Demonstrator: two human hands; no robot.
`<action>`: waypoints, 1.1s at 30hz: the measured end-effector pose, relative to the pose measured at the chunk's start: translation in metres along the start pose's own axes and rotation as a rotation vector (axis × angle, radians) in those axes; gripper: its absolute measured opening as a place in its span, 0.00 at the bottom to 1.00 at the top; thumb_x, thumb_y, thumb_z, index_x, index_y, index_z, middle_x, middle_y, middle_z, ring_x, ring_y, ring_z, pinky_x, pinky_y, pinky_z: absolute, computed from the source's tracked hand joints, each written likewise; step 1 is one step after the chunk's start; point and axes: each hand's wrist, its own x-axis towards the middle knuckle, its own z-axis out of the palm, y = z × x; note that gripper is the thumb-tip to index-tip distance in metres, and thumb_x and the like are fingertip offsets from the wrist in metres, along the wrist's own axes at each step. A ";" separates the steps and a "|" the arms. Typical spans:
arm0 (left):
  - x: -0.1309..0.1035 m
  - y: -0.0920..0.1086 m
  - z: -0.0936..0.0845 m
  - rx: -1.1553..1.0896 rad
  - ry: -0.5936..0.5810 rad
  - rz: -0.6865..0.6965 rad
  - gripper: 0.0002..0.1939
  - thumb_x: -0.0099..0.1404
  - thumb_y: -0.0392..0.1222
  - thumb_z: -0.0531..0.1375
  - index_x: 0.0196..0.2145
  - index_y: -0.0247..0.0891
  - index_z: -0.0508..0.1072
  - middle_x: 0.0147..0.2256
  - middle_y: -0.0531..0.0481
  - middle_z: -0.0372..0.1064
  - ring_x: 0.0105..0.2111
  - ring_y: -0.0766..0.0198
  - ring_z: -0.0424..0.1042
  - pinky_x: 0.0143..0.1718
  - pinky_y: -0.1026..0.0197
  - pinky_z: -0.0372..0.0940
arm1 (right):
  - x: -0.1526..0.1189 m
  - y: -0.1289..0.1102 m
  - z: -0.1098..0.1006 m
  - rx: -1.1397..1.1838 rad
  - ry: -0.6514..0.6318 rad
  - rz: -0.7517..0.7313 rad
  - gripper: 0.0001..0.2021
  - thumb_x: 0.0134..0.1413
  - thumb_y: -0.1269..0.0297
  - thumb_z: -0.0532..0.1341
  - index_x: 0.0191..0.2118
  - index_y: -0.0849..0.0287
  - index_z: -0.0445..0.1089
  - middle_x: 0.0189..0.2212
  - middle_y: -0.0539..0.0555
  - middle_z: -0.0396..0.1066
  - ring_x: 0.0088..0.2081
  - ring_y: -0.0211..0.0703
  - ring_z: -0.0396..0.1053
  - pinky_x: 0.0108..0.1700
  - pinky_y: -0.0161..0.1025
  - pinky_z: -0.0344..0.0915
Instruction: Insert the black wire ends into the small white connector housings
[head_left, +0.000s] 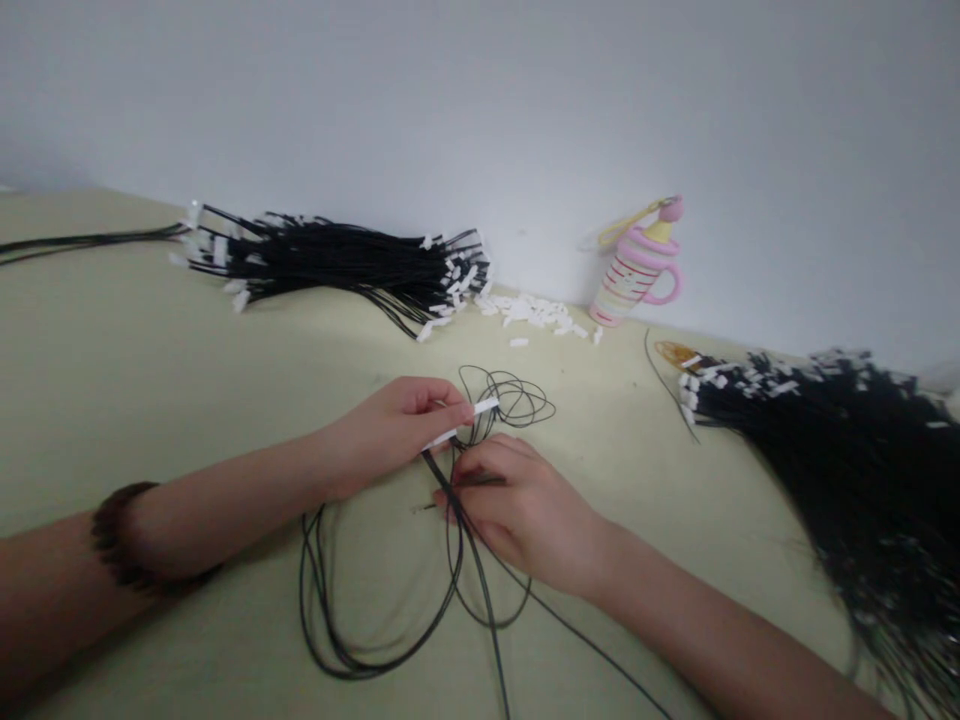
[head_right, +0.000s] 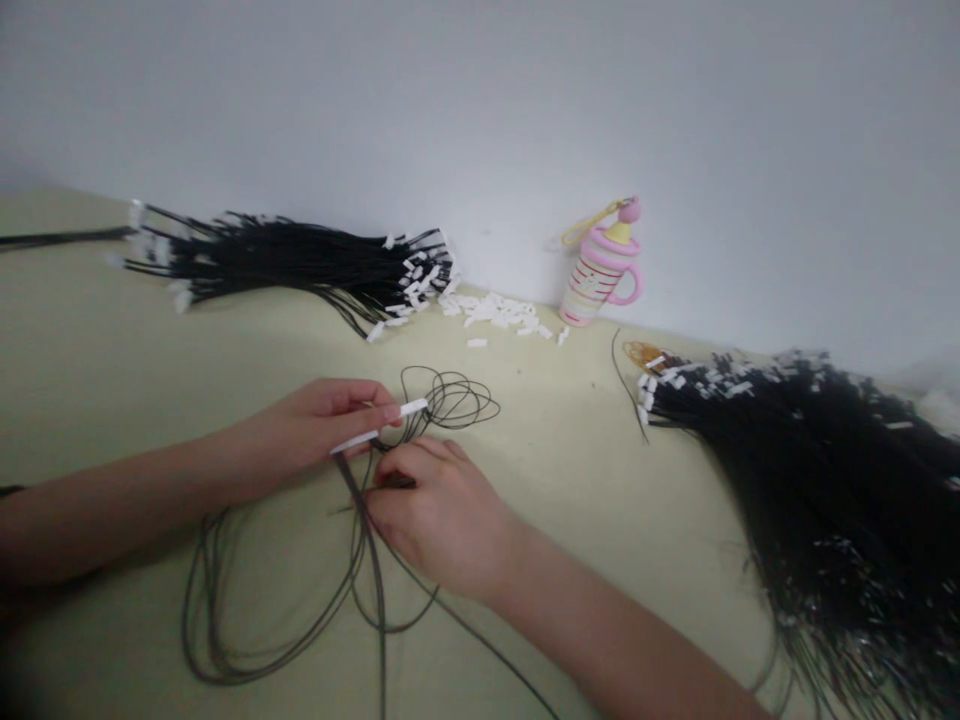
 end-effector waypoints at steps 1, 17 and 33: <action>0.000 0.000 0.000 -0.009 -0.002 -0.004 0.13 0.58 0.48 0.54 0.24 0.36 0.67 0.19 0.57 0.57 0.22 0.70 0.55 0.22 0.68 0.50 | 0.000 -0.001 0.000 0.009 -0.016 0.007 0.07 0.54 0.69 0.55 0.28 0.58 0.68 0.33 0.51 0.67 0.40 0.41 0.62 0.44 0.38 0.58; -0.004 0.001 0.002 0.014 0.085 -0.045 0.13 0.57 0.51 0.54 0.25 0.37 0.66 0.18 0.57 0.55 0.19 0.70 0.53 0.20 0.68 0.47 | 0.002 0.013 0.003 0.664 0.363 0.703 0.07 0.50 0.63 0.56 0.29 0.62 0.65 0.22 0.50 0.65 0.24 0.34 0.62 0.25 0.31 0.59; -0.004 0.001 0.003 0.112 0.065 -0.022 0.13 0.57 0.50 0.54 0.24 0.37 0.67 0.17 0.57 0.55 0.18 0.71 0.53 0.18 0.68 0.46 | 0.002 0.012 0.010 0.683 0.490 0.756 0.06 0.46 0.64 0.59 0.27 0.62 0.66 0.23 0.52 0.68 0.24 0.36 0.65 0.27 0.33 0.62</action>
